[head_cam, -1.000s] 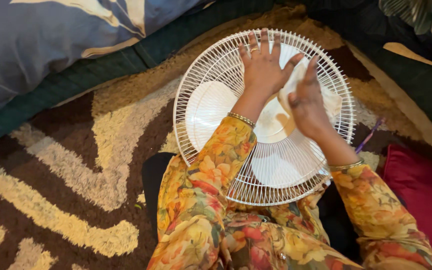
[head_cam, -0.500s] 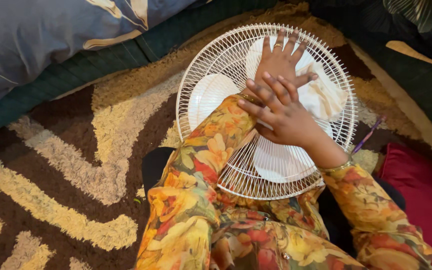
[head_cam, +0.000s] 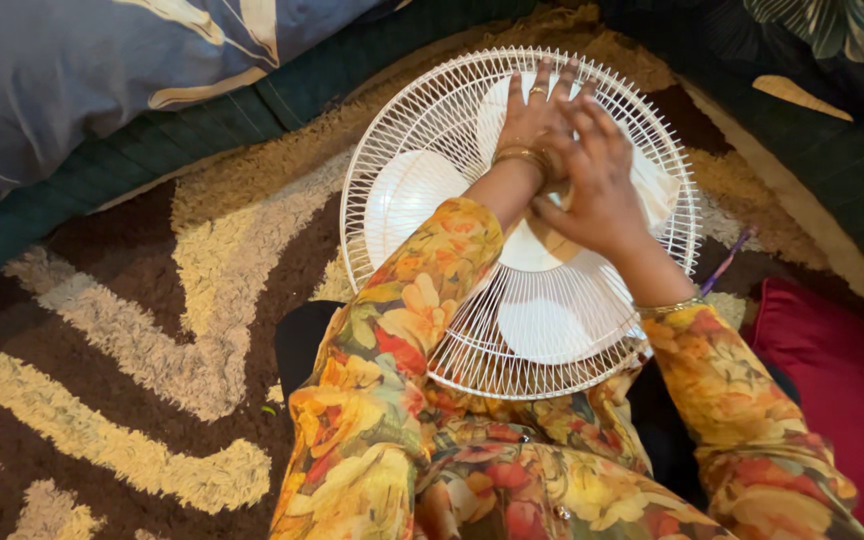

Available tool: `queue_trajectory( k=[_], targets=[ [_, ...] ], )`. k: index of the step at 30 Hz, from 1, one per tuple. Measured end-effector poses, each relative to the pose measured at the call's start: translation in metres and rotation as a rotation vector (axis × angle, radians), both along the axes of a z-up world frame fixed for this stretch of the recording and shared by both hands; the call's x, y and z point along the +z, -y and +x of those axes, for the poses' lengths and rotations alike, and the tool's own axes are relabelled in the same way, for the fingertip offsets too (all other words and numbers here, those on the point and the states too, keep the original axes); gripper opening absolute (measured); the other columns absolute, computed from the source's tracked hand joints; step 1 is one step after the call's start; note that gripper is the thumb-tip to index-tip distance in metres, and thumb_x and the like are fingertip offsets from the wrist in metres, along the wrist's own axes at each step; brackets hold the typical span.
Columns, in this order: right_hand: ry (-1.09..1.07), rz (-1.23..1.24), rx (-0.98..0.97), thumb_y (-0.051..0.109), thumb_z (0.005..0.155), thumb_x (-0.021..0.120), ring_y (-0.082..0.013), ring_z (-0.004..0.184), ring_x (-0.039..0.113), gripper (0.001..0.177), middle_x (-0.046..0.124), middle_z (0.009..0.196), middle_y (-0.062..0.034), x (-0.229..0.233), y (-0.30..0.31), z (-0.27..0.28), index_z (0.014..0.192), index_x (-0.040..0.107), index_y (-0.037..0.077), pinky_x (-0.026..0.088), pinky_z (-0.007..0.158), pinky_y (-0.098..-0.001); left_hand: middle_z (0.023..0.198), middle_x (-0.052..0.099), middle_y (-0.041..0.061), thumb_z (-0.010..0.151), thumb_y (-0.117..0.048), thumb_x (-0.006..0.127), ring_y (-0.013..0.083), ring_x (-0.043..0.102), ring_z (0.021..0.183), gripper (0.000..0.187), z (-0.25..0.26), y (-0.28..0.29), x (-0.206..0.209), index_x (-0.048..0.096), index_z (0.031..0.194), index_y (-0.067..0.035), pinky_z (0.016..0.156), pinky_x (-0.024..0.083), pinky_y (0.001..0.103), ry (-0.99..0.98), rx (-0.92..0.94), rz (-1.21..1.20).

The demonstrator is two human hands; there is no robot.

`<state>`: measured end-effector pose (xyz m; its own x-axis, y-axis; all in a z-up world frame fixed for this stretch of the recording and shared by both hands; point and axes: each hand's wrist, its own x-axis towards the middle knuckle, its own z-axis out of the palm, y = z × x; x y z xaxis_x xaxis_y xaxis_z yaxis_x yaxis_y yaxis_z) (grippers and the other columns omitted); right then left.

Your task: The person wipes the front grill and blades of a white table fan using a white cloth. They systematically clean each blade and the central hub while sitting on the floor.

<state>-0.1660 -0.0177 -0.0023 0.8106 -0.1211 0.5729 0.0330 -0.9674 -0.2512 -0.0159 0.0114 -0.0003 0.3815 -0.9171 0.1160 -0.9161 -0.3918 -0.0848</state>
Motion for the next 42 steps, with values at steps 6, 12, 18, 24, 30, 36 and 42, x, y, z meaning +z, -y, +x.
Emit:
queue_trajectory(
  k=[6, 12, 18, 24, 30, 36, 42],
  targets=[
    [-0.041, -0.037, 0.018, 0.036, 0.097, 0.08, -0.0286, 0.162, 0.034, 0.061, 0.043, 0.167, -0.0053, 0.006, 0.038, -0.027, 0.148, 0.053, 0.017, 0.031, 0.135, -0.0467, 0.17, 0.016, 0.01, 0.094, -0.067, 0.045, 0.0357, 0.011, 0.157, 0.084, -0.013, -0.028, 0.028, 0.025, 0.162, -0.023, 0.123, 0.008, 0.06, -0.139, 0.035, -0.014],
    [-0.134, 0.057, 0.13, 0.036, 0.093, 0.068, -0.043, 0.158, 0.02, 0.09, 0.025, 0.169, -0.0227, 0.015, 0.035, -0.038, 0.162, 0.025, -0.004, 0.022, 0.127, -0.0524, 0.167, 0.028, 0.005, 0.106, -0.052, 0.027, 0.0321, 0.019, 0.155, 0.063, -0.001, -0.025, 0.011, 0.018, 0.162, -0.025, 0.123, 0.009, 0.058, -0.202, 0.008, -0.229],
    [-0.385, -0.22, -0.094, 0.052, 0.102, 0.05, -0.0338, 0.158, 0.018, 0.08, 0.022, 0.169, -0.0185, -0.009, 0.015, -0.023, 0.158, 0.024, 0.001, 0.014, 0.127, -0.0491, 0.166, 0.038, 0.004, 0.109, -0.047, 0.023, 0.0319, 0.023, 0.159, 0.062, 0.012, -0.031, -0.014, 0.014, 0.166, -0.023, 0.127, 0.009, 0.056, -0.302, -0.036, -0.367],
    [-0.325, 0.197, -0.269, 0.049, 0.108, 0.025, -0.0334, 0.159, 0.02, 0.07, 0.027, 0.171, -0.0167, -0.016, 0.083, -0.017, 0.164, 0.026, 0.008, 0.014, 0.128, -0.05, 0.167, 0.038, 0.003, 0.109, -0.052, 0.025, 0.0336, 0.025, 0.157, 0.064, 0.014, -0.03, -0.013, 0.016, 0.164, -0.021, 0.126, 0.009, 0.057, -0.345, -0.061, -0.384],
    [-0.208, 1.224, -0.165, 0.069, 0.097, 0.021, -0.0373, 0.144, 0.045, 0.081, 0.047, 0.16, -0.0133, -0.026, 0.12, -0.036, 0.164, 0.03, 0.024, 0.038, 0.115, -0.0447, 0.167, 0.037, 0.001, 0.109, -0.053, 0.021, 0.0329, 0.025, 0.157, 0.065, 0.013, -0.033, -0.011, 0.018, 0.164, -0.02, 0.127, 0.009, 0.056, -0.329, -0.079, -0.409],
    [-0.412, 0.899, -0.543, 0.059, 0.099, 0.018, -0.0324, 0.147, 0.036, 0.074, 0.031, 0.166, -0.0103, 0.007, 0.081, -0.032, 0.163, 0.024, 0.023, 0.024, 0.12, -0.0468, 0.167, 0.036, 0.003, 0.108, -0.057, 0.013, 0.0319, 0.022, 0.158, 0.068, 0.014, -0.042, -0.008, 0.019, 0.165, -0.019, 0.127, 0.006, 0.053, -0.362, -0.083, -0.391],
    [-0.579, 0.089, -0.37, 0.038, 0.094, 0.059, -0.035, 0.154, 0.014, 0.086, 0.019, 0.166, -0.0243, 0.013, -0.002, -0.007, 0.158, 0.021, -0.006, 0.009, 0.125, -0.0481, 0.167, 0.036, 0.004, 0.108, -0.056, 0.012, 0.0323, 0.022, 0.158, 0.069, 0.014, -0.041, -0.008, 0.02, 0.164, -0.018, 0.127, 0.005, 0.053, -0.362, -0.079, -0.371]
  ],
)
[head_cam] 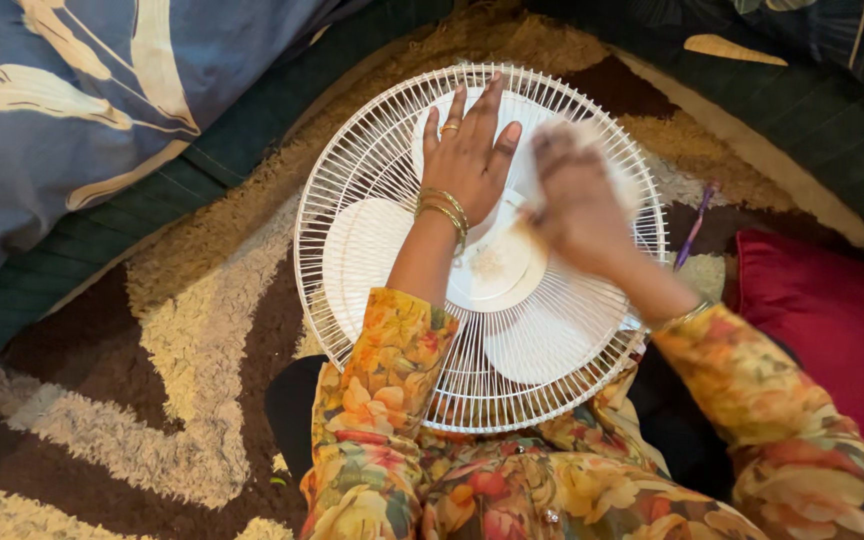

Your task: The person wipes the front grill and blades of a white table fan using a white cloth. They systematically clean each blade and the central hub while sitting on the floor.

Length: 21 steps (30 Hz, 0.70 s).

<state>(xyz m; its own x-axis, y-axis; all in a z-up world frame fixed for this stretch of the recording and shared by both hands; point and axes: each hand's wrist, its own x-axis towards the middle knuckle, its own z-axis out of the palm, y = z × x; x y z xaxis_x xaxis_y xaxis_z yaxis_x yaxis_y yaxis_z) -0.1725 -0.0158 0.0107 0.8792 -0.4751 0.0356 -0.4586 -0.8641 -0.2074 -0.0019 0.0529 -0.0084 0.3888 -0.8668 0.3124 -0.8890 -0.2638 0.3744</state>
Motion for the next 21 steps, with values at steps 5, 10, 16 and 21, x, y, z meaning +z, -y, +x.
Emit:
queue_trajectory(
  k=[5, 10, 16, 21],
  targets=[
    [0.033, -0.205, 0.279, 0.059, 0.101, 0.042, -0.0376, 0.154, 0.016, 0.076, 0.025, 0.162, -0.022, -0.015, -0.051, -0.004, 0.151, 0.032, 0.002, 0.009, 0.124, -0.0535, 0.166, 0.04, 0.006, 0.108, -0.056, 0.015, 0.0321, 0.023, 0.158, 0.069, 0.003, -0.003, -0.003, 0.023, 0.164, -0.017, 0.127, 0.005, 0.052, -0.041, -0.024, -0.076],
    [0.218, -0.113, 0.099, 0.049, 0.102, 0.047, -0.0406, 0.152, 0.022, 0.078, 0.03, 0.162, -0.0291, -0.006, -0.001, 0.003, 0.157, 0.029, -0.004, 0.013, 0.121, -0.0537, 0.164, 0.043, 0.009, 0.109, -0.055, 0.017, 0.0339, 0.024, 0.157, 0.069, 0.004, -0.001, -0.002, 0.021, 0.165, -0.015, 0.127, 0.005, 0.053, -0.08, -0.048, -0.07],
    [0.265, 0.86, -0.546, 0.043, 0.108, 0.036, -0.0355, 0.12, 0.062, 0.062, 0.056, 0.15, -0.0159, 0.014, 0.078, -0.012, 0.164, 0.031, 0.018, 0.05, 0.102, -0.0454, 0.17, 0.035, 0.004, 0.109, -0.055, 0.017, 0.0294, 0.02, 0.161, 0.068, -0.002, -0.005, 0.009, 0.018, 0.166, -0.02, 0.132, 0.006, 0.053, -0.087, -0.024, -0.032],
    [0.514, 1.238, -0.288, 0.05, 0.105, 0.035, -0.0232, 0.128, 0.055, 0.062, 0.055, 0.15, -0.0102, -0.035, 0.121, -0.031, 0.159, 0.038, 0.019, 0.046, 0.105, -0.039, 0.175, 0.0, 0.015, 0.108, -0.062, 0.024, 0.0367, -0.006, 0.16, 0.076, -0.016, -0.01, 0.026, 0.004, 0.168, -0.019, 0.124, -0.004, 0.064, 0.126, 0.418, 0.186]
  ],
)
